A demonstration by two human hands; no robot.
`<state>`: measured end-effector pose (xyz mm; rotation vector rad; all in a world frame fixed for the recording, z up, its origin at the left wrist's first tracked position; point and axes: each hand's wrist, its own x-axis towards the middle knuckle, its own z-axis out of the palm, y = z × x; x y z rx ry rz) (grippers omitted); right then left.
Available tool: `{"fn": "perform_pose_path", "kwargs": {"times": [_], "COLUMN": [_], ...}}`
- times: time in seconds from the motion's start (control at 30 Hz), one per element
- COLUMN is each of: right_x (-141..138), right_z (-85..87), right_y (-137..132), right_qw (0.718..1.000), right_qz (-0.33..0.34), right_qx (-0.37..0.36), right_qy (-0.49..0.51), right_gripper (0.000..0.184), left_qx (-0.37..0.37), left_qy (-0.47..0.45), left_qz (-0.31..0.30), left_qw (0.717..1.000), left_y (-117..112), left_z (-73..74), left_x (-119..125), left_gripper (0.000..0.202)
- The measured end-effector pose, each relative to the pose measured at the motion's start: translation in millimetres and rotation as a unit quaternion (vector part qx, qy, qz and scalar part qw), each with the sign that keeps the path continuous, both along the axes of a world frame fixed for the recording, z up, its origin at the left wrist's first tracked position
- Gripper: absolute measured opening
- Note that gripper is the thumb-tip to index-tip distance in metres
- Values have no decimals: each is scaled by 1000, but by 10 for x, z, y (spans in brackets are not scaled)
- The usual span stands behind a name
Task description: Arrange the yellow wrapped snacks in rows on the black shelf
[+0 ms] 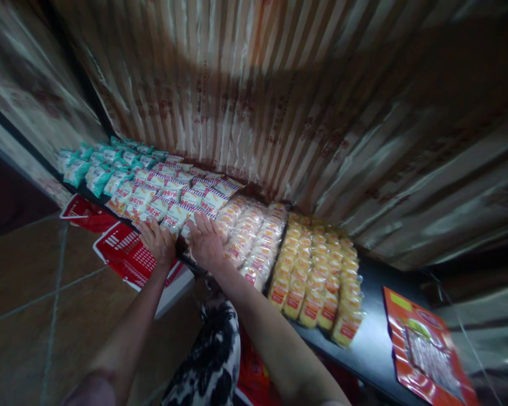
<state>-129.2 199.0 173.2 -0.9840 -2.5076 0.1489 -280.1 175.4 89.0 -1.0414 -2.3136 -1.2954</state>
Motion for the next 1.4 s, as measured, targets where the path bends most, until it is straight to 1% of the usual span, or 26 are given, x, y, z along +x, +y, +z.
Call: {"fn": "perform_pose_path", "kwargs": {"times": [0.07, 0.13, 0.2, 0.27, 0.33, 0.37, 0.4, 0.47, 0.53, 0.6, 0.67, 0.73, 0.8, 0.9, 1.0, 1.13, 1.27, 1.4], "right_x": [179, 416, 704, 1022, 1342, 1491, 1628, 1854, 2011, 2114, 2189, 2258, 2323, 2376, 2337, 2181, 2028, 1946], "right_z": [46, 96, 139, 159, 145, 123, 93, 15, -68, -133, -167, -172, -155, -106, -31, 88, 156, 153], "right_y": [-56, -131, -218, -310, -402, -449, -495, -590, -685, -775, -838, -851, -792, -580, -300, 22, 254, 420], "right_qw": [999, 997, 991, 983, 974, 973, 971, 967, 960, 956, 955, 954, 953, 956, 967, 970, 970, 967], "right_qz": [-33, -66, -111, -149, -188, -195, -204, -220, -245, -254, -254, -256, -260, -260, -246, -239, -219, -203], "right_qx": [-3, 3, 20, 38, 52, 52, 52, 46, 43, 48, 54, 58, 61, 62, 48, 14, -12, -38], "right_qy": [16, 40, 77, 104, 115, 114, 116, 118, 132, 142, 146, 147, 145, 118, 56, -40, -107, -152], "right_gripper": [44, 45, 42, 43, 42, 43, 43, 44, 44, 44, 44, 44, 44, 44, 44, 43, 41, 41], "left_qx": [2, 9, 21, 12, 10, 2, -4, -31, -65, -85, -90, -86, -80, -87, -91, -81, -90, -108], "left_qy": [17, 41, 63, 82, 112, 125, 143, 184, 214, 227, 225, 215, 205, 207, 206, 187, 213, 236], "left_qz": [-38, -95, -154, -218, -273, -297, -327, -398, -456, -491, -499, -484, -469, -464, -460, -440, -440, -438], "left_qw": [999, 995, 986, 972, 956, 947, 934, 898, 862, 837, 832, 844, 855, 857, 859, 874, 867, 861], "left_y": [-58, -139, -238, -344, -449, -499, -548, -638, -707, -734, -697, -596, -452, -240, -107, -72, -118, -156], "left_z": [63, 147, 231, 298, 345, 363, 380, 416, 457, 502, 547, 582, 601, 592, 550, 500, 473, 437], "left_x": [129, 329, 586, 871, 1156, 1293, 1423, 1661, 1861, 2017, 2132, 2215, 2279, 2353, 2399, 2387, 2313, 2232], "left_gripper": [58, 58, 57, 55, 52, 51, 51, 49, 47, 45, 43, 42, 41, 40, 39, 39, 41, 43]}}
